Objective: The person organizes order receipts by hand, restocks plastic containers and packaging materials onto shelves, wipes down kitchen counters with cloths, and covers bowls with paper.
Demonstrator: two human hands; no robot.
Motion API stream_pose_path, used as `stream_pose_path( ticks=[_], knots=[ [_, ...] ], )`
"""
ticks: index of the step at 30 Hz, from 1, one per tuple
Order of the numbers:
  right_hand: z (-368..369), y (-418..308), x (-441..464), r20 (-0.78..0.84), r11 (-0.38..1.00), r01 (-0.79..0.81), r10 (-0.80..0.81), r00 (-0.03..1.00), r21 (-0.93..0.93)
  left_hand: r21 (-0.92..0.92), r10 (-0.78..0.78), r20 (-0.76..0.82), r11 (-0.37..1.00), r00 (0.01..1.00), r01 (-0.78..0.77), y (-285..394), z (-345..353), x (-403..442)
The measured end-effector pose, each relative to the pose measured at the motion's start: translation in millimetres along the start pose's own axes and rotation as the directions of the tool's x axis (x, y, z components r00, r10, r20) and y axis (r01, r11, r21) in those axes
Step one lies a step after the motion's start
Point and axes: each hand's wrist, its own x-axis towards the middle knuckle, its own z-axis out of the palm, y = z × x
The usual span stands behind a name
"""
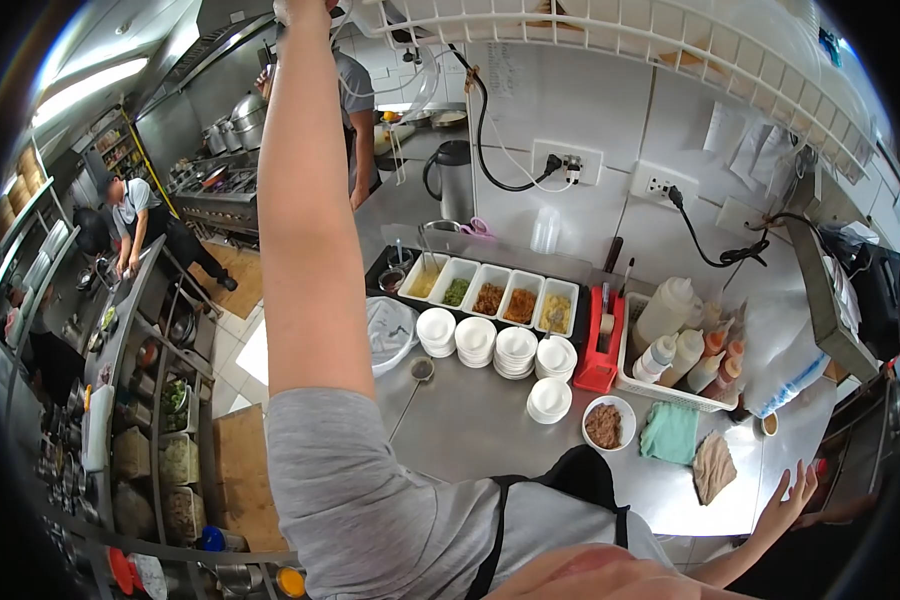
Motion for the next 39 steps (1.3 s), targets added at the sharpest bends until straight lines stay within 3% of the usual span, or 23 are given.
stream_pose_path(
  ticks=[4,9,13,16,18,19,21,28,31,33,37,39],
  knots=[
    [1,3,-1,0.027,1.0,-0.019,0.019,0.999,-0.012,-0.054,-0.028,0.085,0.998,0.996,0.033,5,-8,-9],
    [0,2,-1,0.053,0.999,-0.037,0.038,0.998,-0.024,0.099,-0.048,0.148,0.995,0.988,0.034,22,-11,-31],
    [-3,4,-5,0.042,0.998,-0.05,0.051,0.998,-0.032,0.085,-0.046,0.271,0.996,0.961,0.023,13,-30,-12],
    [-4,12,-8,0.041,0.997,-0.071,0.072,0.997,-0.033,-0.078,-0.089,0.324,0.99,0.942,0.12,-2,-34,19],
    [-6,12,-10,0.036,0.996,-0.08,0.081,0.996,-0.031,-0.246,-0.207,0.249,0.931,0.946,0.268,3,-31,14],
    [-6,13,-11,0.032,0.997,-0.078,0.079,0.996,-0.022,-0.247,-0.208,0.251,0.931,0.945,0.27,5,-28,11],
    [-8,12,-11,0.025,0.997,-0.076,0.076,0.997,-0.016,0.03,-0.227,0.145,0.974,0.963,0.225,32,-16,-35],
    [-11,21,-17,0.022,0.996,-0.084,0.085,0.996,-0.027,0.145,-0.095,0.204,0.987,0.974,0.066,14,-16,11],
    [-14,19,-20,0.019,0.995,-0.097,0.098,0.995,-0.025,-0.007,-0.046,0.22,0.999,0.974,0.049,11,-17,22],
    [-16,18,-21,0.013,0.994,-0.108,0.108,0.994,-0.026,-0.48,0.022,0.435,0.851,0.9,0.211,-5,-34,75],
    [-21,18,-21,-0.008,0.996,-0.089,0.089,0.996,-0.022,-0.576,-0.021,0.418,0.767,0.908,0.283,5,-54,71],
    [-22,17,-20,-0.009,0.996,-0.086,0.086,0.996,-0.01,-0.536,-0.043,0.26,0.824,0.965,0.181,32,-63,60]
  ],
)
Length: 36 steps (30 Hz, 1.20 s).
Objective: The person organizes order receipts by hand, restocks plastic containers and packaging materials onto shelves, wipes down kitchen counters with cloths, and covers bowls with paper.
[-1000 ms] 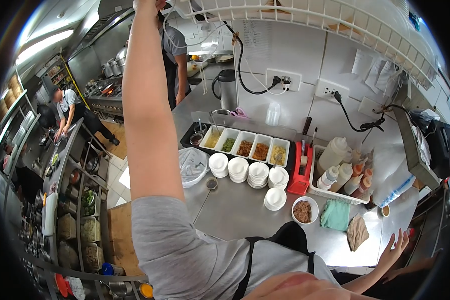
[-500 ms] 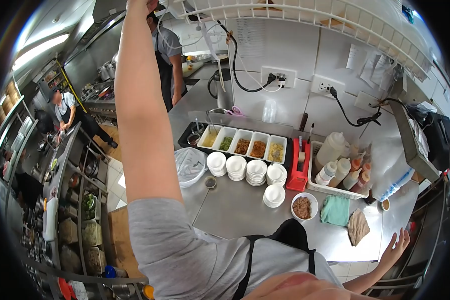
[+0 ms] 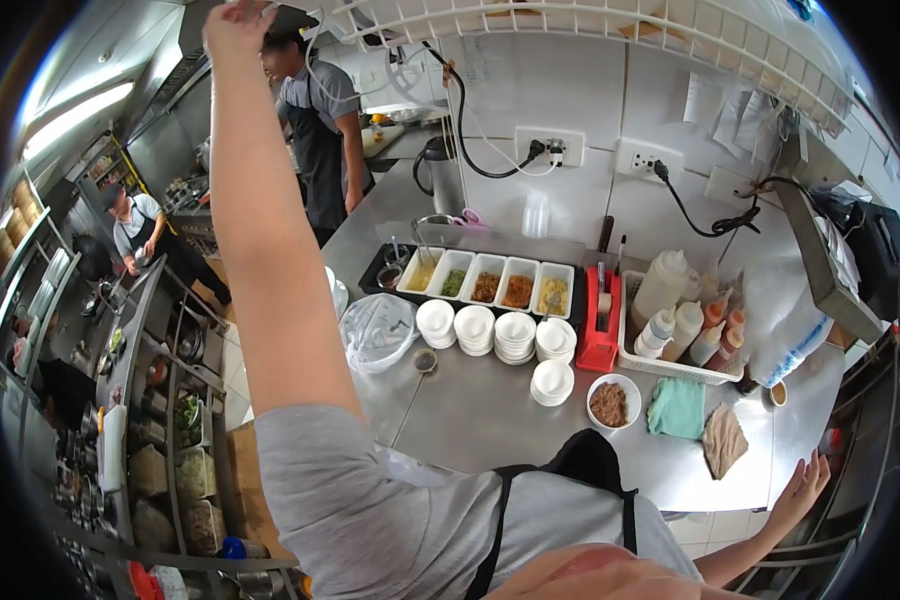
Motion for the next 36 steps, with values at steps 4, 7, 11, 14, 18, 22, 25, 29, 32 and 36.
stream_pose_path(
  ticks=[4,7,11,14,18,22,25,29,32,36],
  knots=[
    [1,0,12,-0.043,0.984,0.095,-0.089,0.995,0.149,-0.038,0.457,0.215,0.887,0.863,-0.46,52,21,-105],
    [12,-31,23,0.039,0.808,0.115,-0.168,0.985,0.578,-0.032,0.333,0.288,0.94,0.898,-0.338,42,54,-256],
    [60,-116,24,0.212,0.387,-0.014,-0.474,0.855,0.922,0.482,0.182,-0.097,0.869,0.979,-0.114,-41,44,-437],
    [96,-184,14,0.331,0.253,-0.218,-0.628,0.704,0.943,-0.434,-0.421,0.502,0.633,0.756,0.641,-114,31,-524],
    [141,-200,-9,0.537,0.096,-0.749,-0.756,0.374,0.656,-0.458,-0.657,0.428,0.434,0.62,0.776,-165,11,-589],
    [156,-188,-25,0.665,0.127,-0.891,-0.713,0.223,0.435,-0.29,-0.808,0.145,0.517,0.571,0.805,-161,-8,-620],
    [163,-174,-35,0.712,0.209,-0.881,-0.678,0.182,0.424,-0.162,-0.845,0.203,0.469,0.495,0.868,-167,-36,-640],
    [160,-172,-57,0.739,0.376,-0.766,-0.647,0.186,0.522,0.765,-0.462,-0.286,0.418,0.84,0.49,-150,-22,-673],
    [169,-175,-89,0.692,0.462,-0.664,-0.712,0.117,0.588,0.897,-0.438,-0.132,0.33,0.889,0.295,-148,18,-699],
    [158,-175,-95,0.614,0.497,-0.487,-0.781,0.11,0.719,0.891,-0.649,-0.196,0.194,0.735,0.409,-156,26,-717]
  ],
)
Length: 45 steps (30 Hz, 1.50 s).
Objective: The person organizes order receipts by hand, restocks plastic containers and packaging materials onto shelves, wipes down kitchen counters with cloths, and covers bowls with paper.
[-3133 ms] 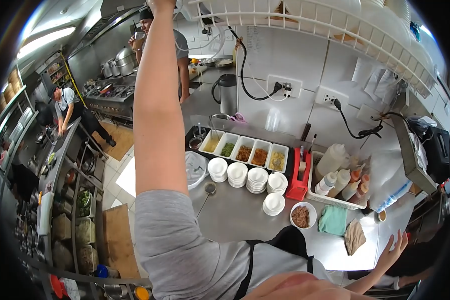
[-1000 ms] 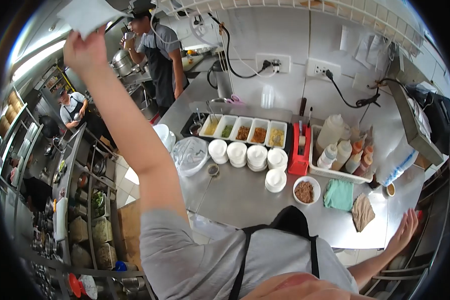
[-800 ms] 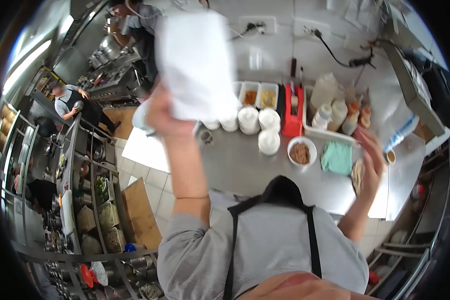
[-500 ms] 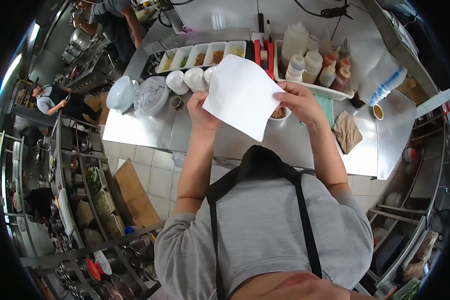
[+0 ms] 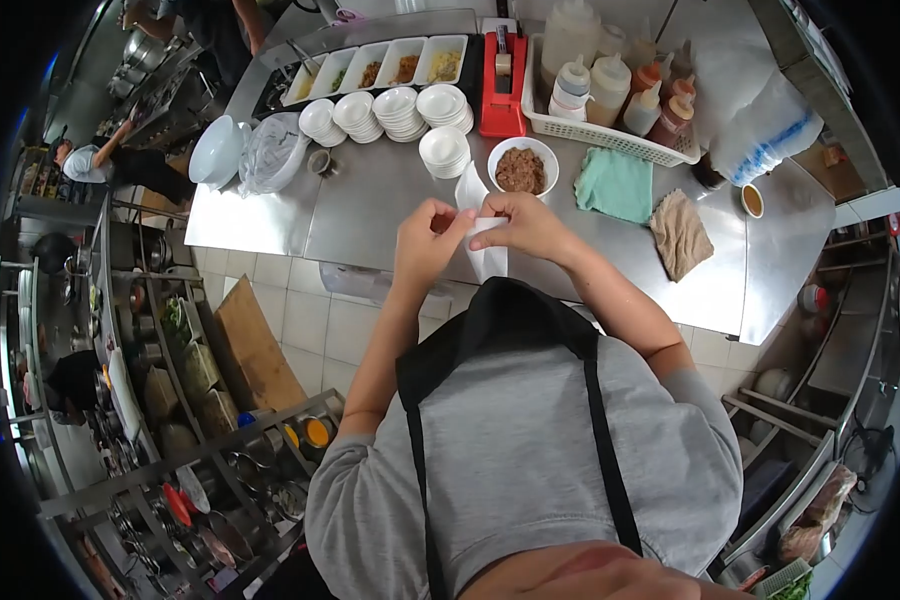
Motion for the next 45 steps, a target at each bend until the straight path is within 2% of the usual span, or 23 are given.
stream_pose_path(
  ticks=[2,3,5,9,13,15,16,18,24,25,27,29,31,32,34,35,36,37,39,40,42,43,45],
  knots=[
    [-7,-2,-4,-0.004,0.999,-0.037,0.037,0.999,-0.016,-0.149,-0.129,0.135,0.977,0.982,0.149,-11,0,2],
    [-13,-1,-7,-0.034,0.998,-0.048,0.05,0.998,0.05,-0.148,-0.138,0.133,0.976,0.981,0.157,-14,-1,1],
    [-31,-9,-17,-0.102,0.994,-0.078,0.086,0.991,0.082,-0.352,-0.193,0.149,0.906,0.97,0.235,-14,-4,1],
    [-69,21,-33,-0.2,0.957,-0.066,0.126,0.972,0.283,-0.435,-0.24,0.145,0.856,0.96,0.28,-23,-25,-5],
    [-97,34,-47,-0.332,0.946,0.0,0.114,0.936,0.325,-0.398,-0.274,0.103,0.87,0.956,0.292,-30,-28,-10],
    [-104,34,-50,-0.387,0.946,0.019,0.114,0.915,0.323,-0.565,-0.125,-0.037,0.821,0.991,0.082,-32,-16,-11],
    [-105,33,-52,-0.389,0.947,0.021,0.112,0.914,0.322,-0.565,-0.122,-0.036,0.821,0.992,0.08,-35,-12,-13],
    [-106,27,-55,-0.532,0.942,0.135,0.052,0.845,0.307,-0.382,0.167,-0.256,0.887,0.952,-0.258,-36,-4,-15],
    [-122,57,-46,-0.572,0.944,0.073,0.131,0.809,0.32,-0.43,0.139,-0.277,0.867,0.951,-0.252,-28,27,22],
    [-122,73,-42,-0.574,0.944,0.075,0.13,0.808,0.32,-0.26,0.1,-0.195,0.954,0.976,-0.15,-29,27,27],
    [-122,97,-36,-0.594,0.953,-0.137,0.278,0.755,0.272,-0.212,0.056,-0.144,0.974,0.988,-0.086,-47,35,38],
    [-119,99,-39,-0.61,0.953,-0.193,0.297,0.734,0.231,-0.161,0.01,-0.096,0.987,0.995,-0.026,-52,39,40],
    [-113,92,-41,-0.622,0.932,-0.315,0.354,0.698,0.177,0.327,0.099,-0.21,0.945,0.973,-0.026,-28,40,26],
    [-111,92,-43,-0.624,0.932,-0.316,0.356,0.696,0.179,0.328,0.099,-0.207,0.944,0.973,-0.026,-18,41,23],
    [-106,94,-47,-0.749,0.921,-0.303,0.019,0.662,-0.245,0.558,0.546,-0.238,0.754,0.803,-0.347,-4,45,19],
    [-103,84,-47,-0.749,0.921,-0.303,0.019,0.662,-0.244,0.558,0.546,-0.238,0.754,0.803,-0.347,-4,50,22],
    [-99,66,-47,-0.737,0.798,-0.263,-0.301,0.605,-0.542,0.427,0.545,-0.034,0.766,0.838,-0.481,-4,56,28],
    [-93,54,-43,-0.608,0.575,-0.251,-0.592,0.529,-0.779,0.266,0.549,0.171,0.774,0.818,-0.575,-4,61,34],
    [-81,54,-24,-0.376,0.613,0.102,-0.597,0.709,-0.783,0.341,0.546,0.223,0.733,0.808,-0.589,-9,73,47],
    [-75,57,-12,-0.376,0.614,0.101,-0.596,0.709,-0.783,0.412,0.536,0.278,0.683,0.797,-0.603,-12,78,54],
    [-69,72,15,-0.176,0.554,0.219,-0.573,0.801,-0.803,0.44,0.521,0.344,0.645,0.781,-0.624,-25,85,71],
    [-69,86,24,-0.178,0.553,0.219,-0.575,0.798,-0.804,0.475,0.485,0.336,0.653,0.807,-0.59,-29,88,75],
    [-69,107,40,-0.299,0.746,0.226,-0.498,0.814,-0.627,0.513,0.455,0.319,0.655,0.831,-0.555,-33,92,80]
  ],
)
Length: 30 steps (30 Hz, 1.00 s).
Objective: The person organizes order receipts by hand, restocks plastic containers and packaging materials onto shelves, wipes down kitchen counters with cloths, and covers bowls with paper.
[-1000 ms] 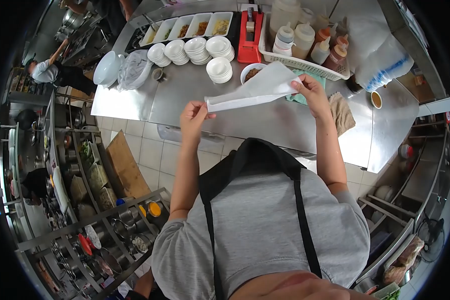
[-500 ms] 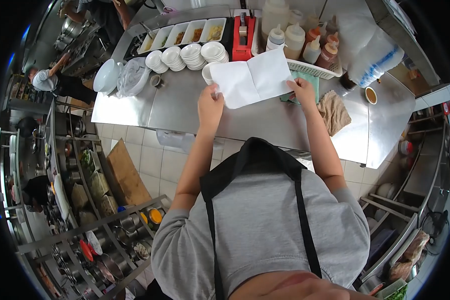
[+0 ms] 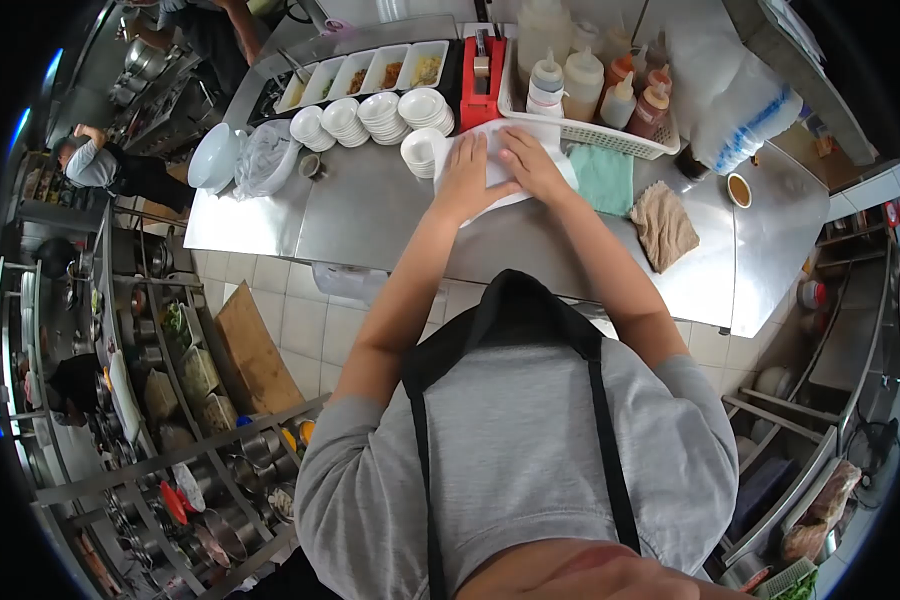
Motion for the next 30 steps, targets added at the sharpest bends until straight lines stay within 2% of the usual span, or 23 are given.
stream_pose_path(
  ticks=[1,2,3,4,5,6,7,8,10,11,13,14,16,17,18,19,20,21,23,25,26,28,30],
  knots=[
    [3,5,-1,-0.001,1.0,0.005,-0.005,1.0,0.001,-0.082,-0.043,0.03,0.996,0.999,0.045,-1,3,0],
    [4,5,-3,-0.007,0.971,-0.133,0.137,0.991,0.196,-0.163,-0.084,0.066,0.982,0.994,0.094,2,0,0],
    [3,5,-6,0.015,0.886,-0.261,0.277,0.961,0.382,-0.162,-0.085,0.066,0.982,0.994,0.094,5,-3,-2],
    [3,5,-9,0.019,0.851,-0.327,0.351,0.936,0.41,-0.26,-0.076,0.077,0.961,0.994,0.094,8,-6,-4],
    [2,2,-13,0.019,0.85,-0.33,0.354,0.935,0.41,-0.357,-0.066,0.09,0.929,0.994,0.094,11,-8,-5],
    [-1,-1,-16,0.027,0.765,-0.412,0.46,0.887,0.495,-0.359,-0.065,0.093,0.928,0.994,0.095,7,0,-8],
    [-3,-3,-16,0.046,0.665,-0.478,0.557,0.829,0.574,-0.482,-0.062,0.028,0.874,0.998,0.067,-1,11,-14],
    [0,3,-19,0.047,0.664,-0.48,0.558,0.829,0.573,-0.593,-0.067,-0.038,0.805,0.997,0.031,-7,22,-19],
    [8,21,-25,0.079,0.532,-0.51,0.635,0.768,0.676,-0.629,-0.111,-0.047,0.776,0.993,0.057,-13,32,-26],
    [9,19,-25,0.078,0.53,-0.513,0.64,0.764,0.675,-0.665,-0.159,-0.052,0.742,0.986,0.085,-11,32,-28],
    [11,13,-23,0.185,0.141,-0.422,0.746,0.64,0.896,-0.657,-0.161,-0.045,0.749,0.986,0.092,-10,32,-24],
    [17,17,-24,0.183,0.142,-0.423,0.747,0.639,0.895,-0.646,-0.168,-0.043,0.757,0.985,0.101,-9,32,-23],
    [29,24,-26,0.052,0.26,-0.409,0.789,0.613,0.875,-0.664,-0.176,-0.032,0.74,0.984,0.111,-9,31,-19],
    [26,21,-21,0.047,0.263,-0.406,0.789,0.612,0.875,-0.679,-0.183,-0.022,0.724,0.983,0.12,-10,31,-15],
    [21,14,-19,-0.068,0.462,-0.458,0.756,0.651,0.759,-0.681,-0.181,-0.018,0.722,0.983,0.121,-12,30,-12],
    [17,7,-18,-0.167,0.632,-0.49,0.699,0.696,0.6,-0.585,-0.159,-0.054,0.805,0.986,0.098,-14,29,-7],
    [17,7,-17,-0.169,0.632,-0.49,0.699,0.695,0.6,-0.476,-0.131,-0.091,0.876,0.987,0.072,-17,29,-3],
    [16,8,-14,-0.15,0.607,-0.493,0.711,0.687,0.623,-0.476,-0.127,-0.093,0.877,0.987,0.068,-19,28,-2],
    [13,14,-9,-0.138,0.589,-0.49,0.718,0.683,0.642,-0.306,-0.2,-0.066,0.937,0.978,0.171,-19,29,1],
    [9,22,-12,-0.015,0.534,-0.506,0.698,0.716,0.678,-0.287,-0.198,-0.108,0.944,0.974,0.16,-16,31,-1],
    [6,21,-12,-0.018,0.534,-0.506,0.7,0.714,0.677,-0.266,-0.198,-0.145,0.951,0.969,0.155,-14,32,-3],
    [0,20,-8,0.178,0.205,-0.47,0.74,0.649,0.858,-0.245,-0.195,-0.15,0.957,0.969,0.154,-11,34,-8],
    [-4,16,-7,0.185,0.185,-0.457,0.737,0.65,0.87,-0.226,-0.193,-0.148,0.961,0.97,0.157,-10,36,-7]
  ],
)
